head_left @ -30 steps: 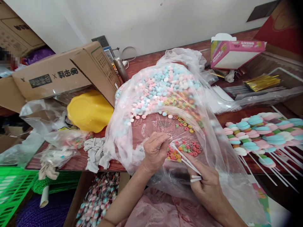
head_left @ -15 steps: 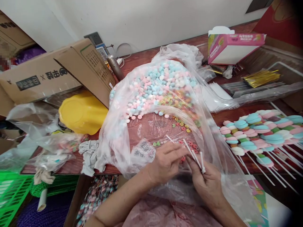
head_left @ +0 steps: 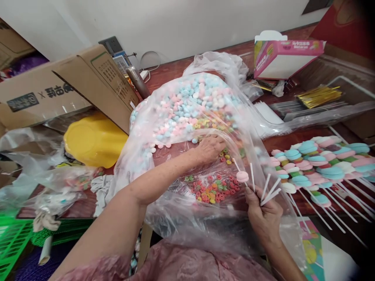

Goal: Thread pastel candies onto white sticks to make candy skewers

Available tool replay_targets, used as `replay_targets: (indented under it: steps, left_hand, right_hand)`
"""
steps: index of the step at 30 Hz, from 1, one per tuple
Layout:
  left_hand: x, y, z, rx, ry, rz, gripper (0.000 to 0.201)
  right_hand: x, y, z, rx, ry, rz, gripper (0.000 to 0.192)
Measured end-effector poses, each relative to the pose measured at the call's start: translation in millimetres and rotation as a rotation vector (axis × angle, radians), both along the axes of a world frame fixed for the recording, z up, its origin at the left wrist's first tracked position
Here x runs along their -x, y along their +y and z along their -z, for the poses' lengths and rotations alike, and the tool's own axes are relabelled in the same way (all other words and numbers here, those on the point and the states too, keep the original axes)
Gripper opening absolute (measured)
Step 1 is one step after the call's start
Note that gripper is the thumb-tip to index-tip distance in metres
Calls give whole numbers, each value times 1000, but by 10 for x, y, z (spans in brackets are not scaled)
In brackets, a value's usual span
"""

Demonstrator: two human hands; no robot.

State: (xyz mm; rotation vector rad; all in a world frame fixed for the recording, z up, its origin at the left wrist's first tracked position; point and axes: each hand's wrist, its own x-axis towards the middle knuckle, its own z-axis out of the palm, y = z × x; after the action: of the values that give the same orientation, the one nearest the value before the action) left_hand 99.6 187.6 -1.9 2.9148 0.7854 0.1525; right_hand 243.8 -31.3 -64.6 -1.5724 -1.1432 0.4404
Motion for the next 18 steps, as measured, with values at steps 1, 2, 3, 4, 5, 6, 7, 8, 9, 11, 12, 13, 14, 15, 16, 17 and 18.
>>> replay_targets:
  steps: [1, 2, 3, 4, 5, 6, 7, 8, 9, 11, 12, 13, 14, 15, 16, 17, 18]
  left_hand:
    - [-1, -12, 15, 0, 12, 8, 32]
    - [20, -31, 12, 18, 28, 13, 31]
    - [57, -55, -5, 50, 45, 26, 31]
    - [106, -81, -33, 87, 56, 44, 33]
    - [163, -107, -68, 120, 60, 63, 35]
    - [223, -132, -107, 144, 54, 78, 37]
    - [282, -154, -146, 164, 45, 88, 39]
    - [336, -171, -183, 182, 37, 84, 39]
    - [386, -183, -214, 205, 39, 67, 38]
    - [464, -191, -261, 274, 58, 18, 33]
    - [493, -188, -274, 319, 62, -5, 30]
    - [517, -181, -283, 366, 56, -22, 29]
    - [534, -171, -286, 413, 40, -37, 29]
    - [546, -160, -286, 458, 16, -52, 30]
    - [551, -150, -282, 499, -11, -68, 32]
    - [549, -141, -275, 535, -31, -82, 34]
    - [540, -136, -267, 563, -44, -92, 34]
  right_hand:
    - [-34, -3, 5, -4, -18, 24, 24]
    - [-71, -4, 12, -10, -33, 48, 24]
    - [-106, -3, 21, -16, -44, 69, 24]
    - [-138, -2, 30, -24, -52, 87, 25]
    - [-164, 0, 40, -31, -57, 98, 25]
    - [-183, 2, 48, -37, -62, 99, 25]
    - [-194, 1, 53, -44, -70, 91, 25]
    - [-199, -1, 55, -48, -80, 74, 24]
    - [-200, -5, 54, -51, -93, 54, 23]
    - [-196, -18, 49, -47, -112, 14, 20]
    - [-195, -26, 47, -43, -117, -1, 19]
    - [-195, -34, 49, -40, -119, -15, 19]
    - [-198, -40, 54, -42, -121, -26, 19]
    - [-203, -46, 64, -47, -127, -36, 18]
    - [-209, -50, 77, -52, -139, -45, 18]
    - [-216, -52, 92, -56, -156, -53, 17]
    - [-221, -54, 107, -61, -175, -58, 16]
